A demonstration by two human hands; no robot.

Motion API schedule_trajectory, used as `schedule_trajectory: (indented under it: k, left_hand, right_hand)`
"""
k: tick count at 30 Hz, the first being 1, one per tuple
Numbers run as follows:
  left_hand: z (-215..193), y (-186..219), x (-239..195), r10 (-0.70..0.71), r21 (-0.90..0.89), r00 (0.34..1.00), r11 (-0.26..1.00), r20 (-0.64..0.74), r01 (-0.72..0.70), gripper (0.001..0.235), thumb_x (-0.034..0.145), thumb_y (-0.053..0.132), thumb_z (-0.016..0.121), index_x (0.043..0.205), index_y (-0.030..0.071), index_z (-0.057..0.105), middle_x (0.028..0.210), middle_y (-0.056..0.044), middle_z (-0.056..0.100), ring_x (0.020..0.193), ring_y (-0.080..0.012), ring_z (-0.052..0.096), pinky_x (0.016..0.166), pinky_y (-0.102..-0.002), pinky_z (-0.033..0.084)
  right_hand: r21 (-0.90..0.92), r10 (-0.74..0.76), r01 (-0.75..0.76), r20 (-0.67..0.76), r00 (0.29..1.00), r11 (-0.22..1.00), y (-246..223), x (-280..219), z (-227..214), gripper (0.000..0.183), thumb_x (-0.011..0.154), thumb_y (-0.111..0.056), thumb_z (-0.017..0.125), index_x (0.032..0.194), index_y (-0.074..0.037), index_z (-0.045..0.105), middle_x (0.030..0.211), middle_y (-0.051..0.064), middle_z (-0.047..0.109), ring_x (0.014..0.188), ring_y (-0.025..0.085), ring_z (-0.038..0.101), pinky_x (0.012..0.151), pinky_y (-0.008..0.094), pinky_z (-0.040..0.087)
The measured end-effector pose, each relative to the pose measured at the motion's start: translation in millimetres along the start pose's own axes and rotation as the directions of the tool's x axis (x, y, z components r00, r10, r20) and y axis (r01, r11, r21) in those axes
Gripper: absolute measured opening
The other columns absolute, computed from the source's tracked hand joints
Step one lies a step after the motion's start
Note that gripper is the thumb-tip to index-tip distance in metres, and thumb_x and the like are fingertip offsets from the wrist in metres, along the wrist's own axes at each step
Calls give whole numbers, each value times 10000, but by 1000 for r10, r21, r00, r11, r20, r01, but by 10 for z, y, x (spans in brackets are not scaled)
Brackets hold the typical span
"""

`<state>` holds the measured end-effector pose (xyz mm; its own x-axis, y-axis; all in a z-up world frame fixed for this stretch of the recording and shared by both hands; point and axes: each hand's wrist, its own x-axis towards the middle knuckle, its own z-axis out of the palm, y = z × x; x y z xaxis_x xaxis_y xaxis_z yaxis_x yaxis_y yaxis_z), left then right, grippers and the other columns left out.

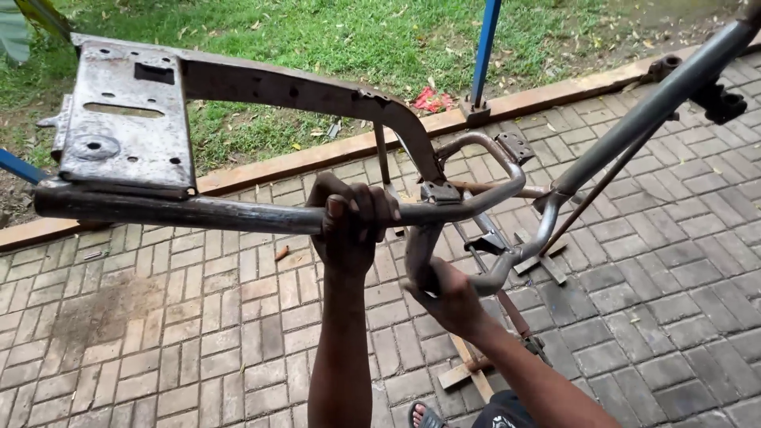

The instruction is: The person scrubs a metal frame with a small abrasive pad, moving along various sections of the frame to remove rust and surface debris. The person works on different curved and straight parts of the frame, repeatedly rubbing the surface with the pad.

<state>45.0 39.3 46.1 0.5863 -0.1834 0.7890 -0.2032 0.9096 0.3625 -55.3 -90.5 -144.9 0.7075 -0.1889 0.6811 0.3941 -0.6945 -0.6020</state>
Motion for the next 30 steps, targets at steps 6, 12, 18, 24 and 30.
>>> schedule_trajectory:
  k: [6, 12, 18, 24, 30]
  left_hand:
    - [-21, -57, -3, 7, -15, 1000, 1000, 11, -7, 323, 1049, 324, 553, 822, 110, 467, 449, -21, 429, 380, -178, 496, 562, -371, 521]
    - [-9, -93, 2, 16, -62, 1000, 998, -3, -16, 318, 1046, 314, 564, 822, 113, 463, 446, -21, 421, 370, -181, 477, 541, -365, 514]
    - [-5, -108, -91, 42, -89, 997, 995, -58, -47, 275, 1060, 273, 541, 845, 120, 463, 465, -34, 422, 369, -197, 473, 560, -388, 521]
    - [-3, 50, -114, -5, 25, 994, 1000, -112, 8, 234, 1057, 276, 539, 894, 128, 459, 509, -32, 430, 411, -210, 506, 537, -358, 504]
    - [97, -417, -280, 227, 989, 964, 4, 141, -146, 195, 796, 196, 779, 859, 163, 598, 716, -22, 634, 730, -288, 670, 704, -413, 563]
  right_hand:
    - [126, 97, -92, -38, 995, 988, -4, 123, -566, 161, 842, -190, 802, 1001, -169, 800, 792, 29, 789, 777, 289, 771, 698, 376, 598]
    - [-63, -107, 88, -452, 886, 994, -36, 986, -997, 143, 1096, -42, 544, 1029, -57, 669, 914, 85, 718, 861, 269, 694, 882, 378, 530]
    - [-44, -154, 147, -298, 942, 988, -644, 1132, -554, 531, 1110, -310, 231, 1042, 36, 628, 856, 218, 527, 793, 468, 546, 1011, 544, 416]
    - [-523, -741, 554, -263, 618, 647, 784, 1280, -473, 400, 1028, 5, 269, 1386, 71, 434, 771, 127, 604, 568, 308, 558, 857, 633, 538]
    - [-270, -391, 311, -328, 860, 911, 560, 1254, -485, 392, 1087, -223, 242, 942, -72, 572, 665, 10, 575, 601, 280, 546, 853, 460, 490]
